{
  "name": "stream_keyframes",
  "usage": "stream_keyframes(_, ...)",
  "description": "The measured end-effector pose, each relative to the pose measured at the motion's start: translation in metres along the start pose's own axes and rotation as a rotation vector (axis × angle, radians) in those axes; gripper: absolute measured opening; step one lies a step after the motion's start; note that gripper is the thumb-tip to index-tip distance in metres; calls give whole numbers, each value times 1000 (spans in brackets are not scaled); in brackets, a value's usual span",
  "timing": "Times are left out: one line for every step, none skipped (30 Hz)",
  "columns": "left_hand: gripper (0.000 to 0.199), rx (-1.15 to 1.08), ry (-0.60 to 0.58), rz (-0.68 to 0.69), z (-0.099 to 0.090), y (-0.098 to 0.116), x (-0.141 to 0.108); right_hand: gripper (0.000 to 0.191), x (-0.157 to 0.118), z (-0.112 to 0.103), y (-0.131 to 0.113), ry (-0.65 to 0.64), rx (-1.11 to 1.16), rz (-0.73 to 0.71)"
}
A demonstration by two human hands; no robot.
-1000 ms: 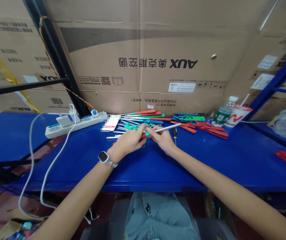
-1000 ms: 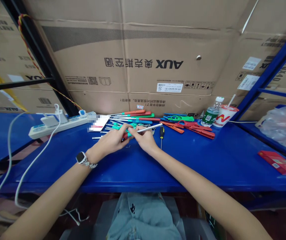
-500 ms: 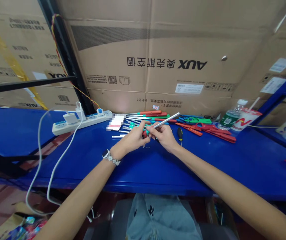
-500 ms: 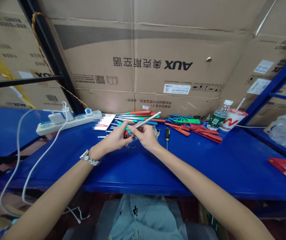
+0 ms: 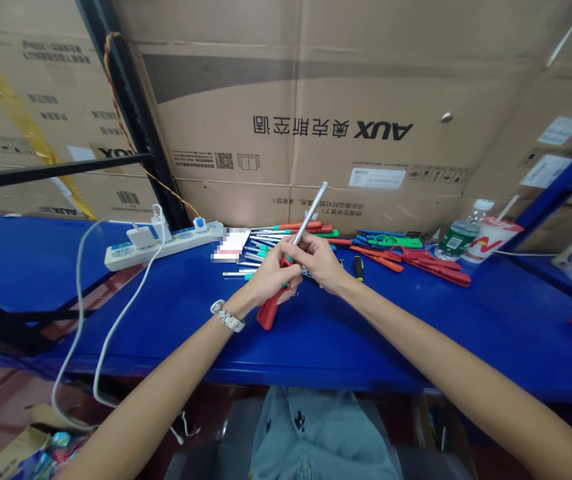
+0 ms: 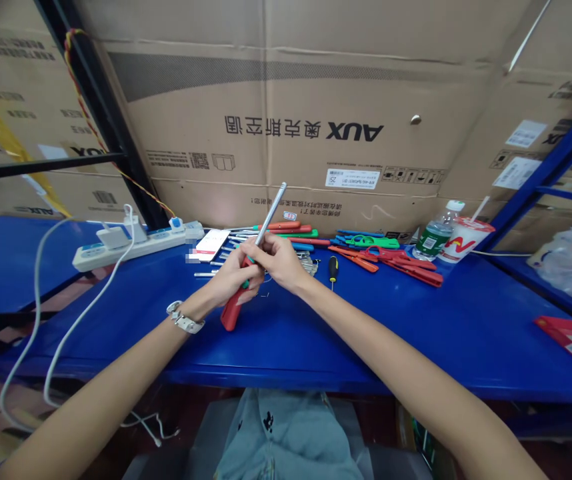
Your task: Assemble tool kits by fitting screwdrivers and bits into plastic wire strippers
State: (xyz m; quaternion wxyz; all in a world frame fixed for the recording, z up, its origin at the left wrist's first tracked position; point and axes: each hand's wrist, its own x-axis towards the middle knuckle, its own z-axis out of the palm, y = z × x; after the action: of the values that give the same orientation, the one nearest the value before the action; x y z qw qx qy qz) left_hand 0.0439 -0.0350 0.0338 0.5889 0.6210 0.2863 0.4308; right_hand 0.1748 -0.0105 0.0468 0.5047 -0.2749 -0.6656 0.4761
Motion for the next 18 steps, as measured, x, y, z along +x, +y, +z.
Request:
stream_keyframes(51,-77,-33,-3,0,-2,0,50,-1,-1,1,-14,-4,8)
stream_keyframes(45,-149,-63,-6,0,-4,1,50,-2,-2,3,-19,-5,20)
stream_keyframes(42,-212,-81,-9,0,-6,2,51,-5,-3,5,-8,0,31)
stream_keyframes(41,-256,-85,-14,0,-7,3,51,-9,-4,7,22,13,37)
stream_keyframes(43,-280,-74,-21,0,-7,5,50,-14,-5,9,67,29,34)
stream_keyframes(45,-285,-46,-22,-1,-6,8,49,-19,-5,11,116,39,26)
stream_keyframes(45,-276,1,-7,-1,-5,12,47,-25,-6,13,160,37,15)
stream_keyframes(43,-261,60,21,-1,-3,17,45,-30,-5,15,193,19,2)
stream_keyframes(41,-250,122,57,-1,0,22,45,-34,-5,17,209,-14,-9)
stream_keyframes(39,-242,184,103,-1,3,29,44,-38,-4,18,202,-50,-8)
stream_keyframes(39,-247,241,143,1,7,35,43,-40,-2,20,182,-71,7)
stream_keyframes(40,-260,281,169,2,10,41,42,-42,-1,21,144,-80,39)
stream_keyframes(42,-255,306,185,4,13,47,41,-42,0,22,97,-80,82)
stream_keyframes(43,-241,313,189,5,15,52,40,-42,1,23,47,-74,132)
stream_keyframes(44,-228,308,192,7,17,56,38,-42,1,24,3,-69,180)
stream_keyframes(43,-219,298,195,8,18,60,36,-42,0,24,-26,-71,214)
stream_keyframes(43,-219,288,197,8,18,62,34,-42,-2,25,-35,-87,225)
stream_keyframes(42,-223,283,201,8,18,64,31,-42,-4,25,-29,-119,209)
